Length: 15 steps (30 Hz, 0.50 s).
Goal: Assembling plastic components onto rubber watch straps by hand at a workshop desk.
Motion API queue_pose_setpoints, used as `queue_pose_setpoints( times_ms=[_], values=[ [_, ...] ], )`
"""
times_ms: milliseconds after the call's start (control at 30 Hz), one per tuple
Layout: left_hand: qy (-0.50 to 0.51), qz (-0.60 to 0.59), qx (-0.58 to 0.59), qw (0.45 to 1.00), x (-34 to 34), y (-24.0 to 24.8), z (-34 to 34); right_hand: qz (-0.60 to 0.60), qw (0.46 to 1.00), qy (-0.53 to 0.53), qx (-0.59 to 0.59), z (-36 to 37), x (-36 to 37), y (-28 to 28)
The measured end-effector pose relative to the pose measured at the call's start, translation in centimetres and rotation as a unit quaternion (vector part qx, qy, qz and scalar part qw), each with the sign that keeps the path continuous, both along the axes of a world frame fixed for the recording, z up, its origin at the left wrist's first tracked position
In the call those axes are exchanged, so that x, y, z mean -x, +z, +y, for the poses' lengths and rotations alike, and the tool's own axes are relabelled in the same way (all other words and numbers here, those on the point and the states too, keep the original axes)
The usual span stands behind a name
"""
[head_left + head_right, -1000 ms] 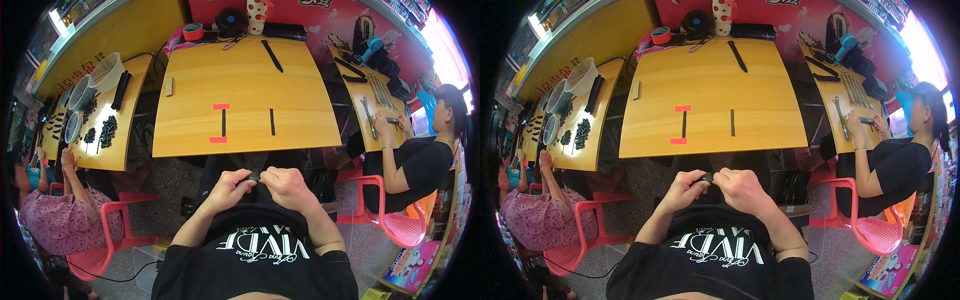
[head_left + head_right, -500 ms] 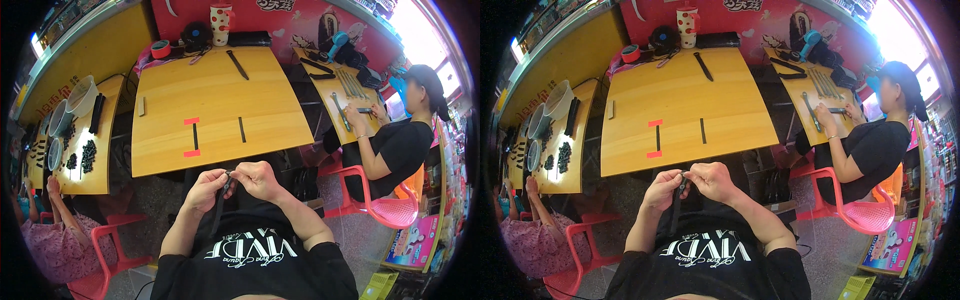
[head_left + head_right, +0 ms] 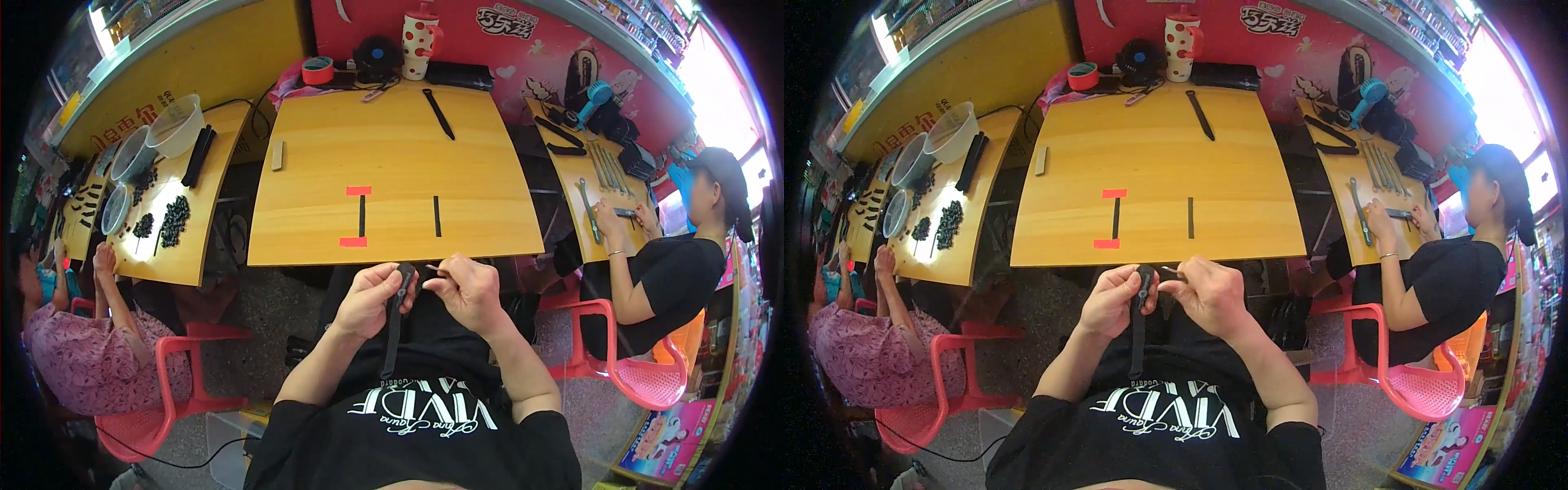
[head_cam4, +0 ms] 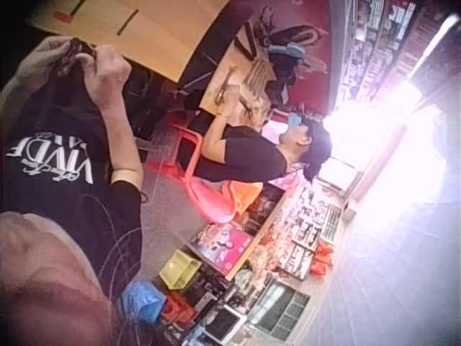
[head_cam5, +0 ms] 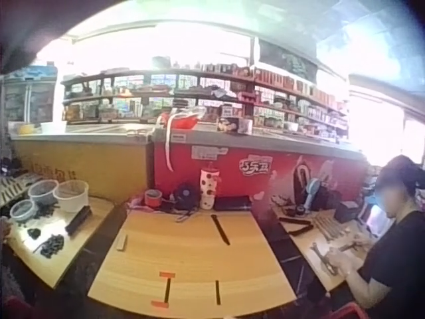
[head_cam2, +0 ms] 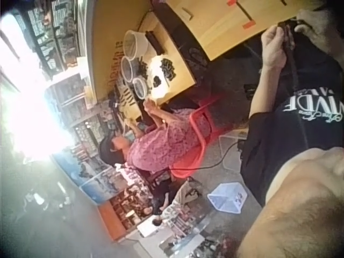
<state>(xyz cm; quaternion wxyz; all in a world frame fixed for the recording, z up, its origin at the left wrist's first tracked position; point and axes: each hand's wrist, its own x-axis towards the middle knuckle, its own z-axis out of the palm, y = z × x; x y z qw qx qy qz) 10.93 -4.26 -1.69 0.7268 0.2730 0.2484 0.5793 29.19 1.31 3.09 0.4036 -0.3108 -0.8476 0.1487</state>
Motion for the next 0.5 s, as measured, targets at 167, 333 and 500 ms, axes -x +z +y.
queue_pose_setpoints(
  times_ms=[167, 333, 500],
  values=[
    [-0.019, 0.034, -0.031, 0.999, -0.05, 0.21, -0.45, -0.05, 0.998, 0.036, -0.029, 0.15, -0.03, 0.13],
    [-0.053, 0.059, -0.053, 0.995, 0.3, 0.46, -0.57, -0.045, 0.997, 0.057, -0.038, 0.31, -0.21, -0.26],
    [-0.056, 0.072, -0.059, 0.994, 0.23, 0.42, -0.58, -0.055, 0.995, 0.06, -0.05, 0.43, -0.48, -0.15]
  ],
)
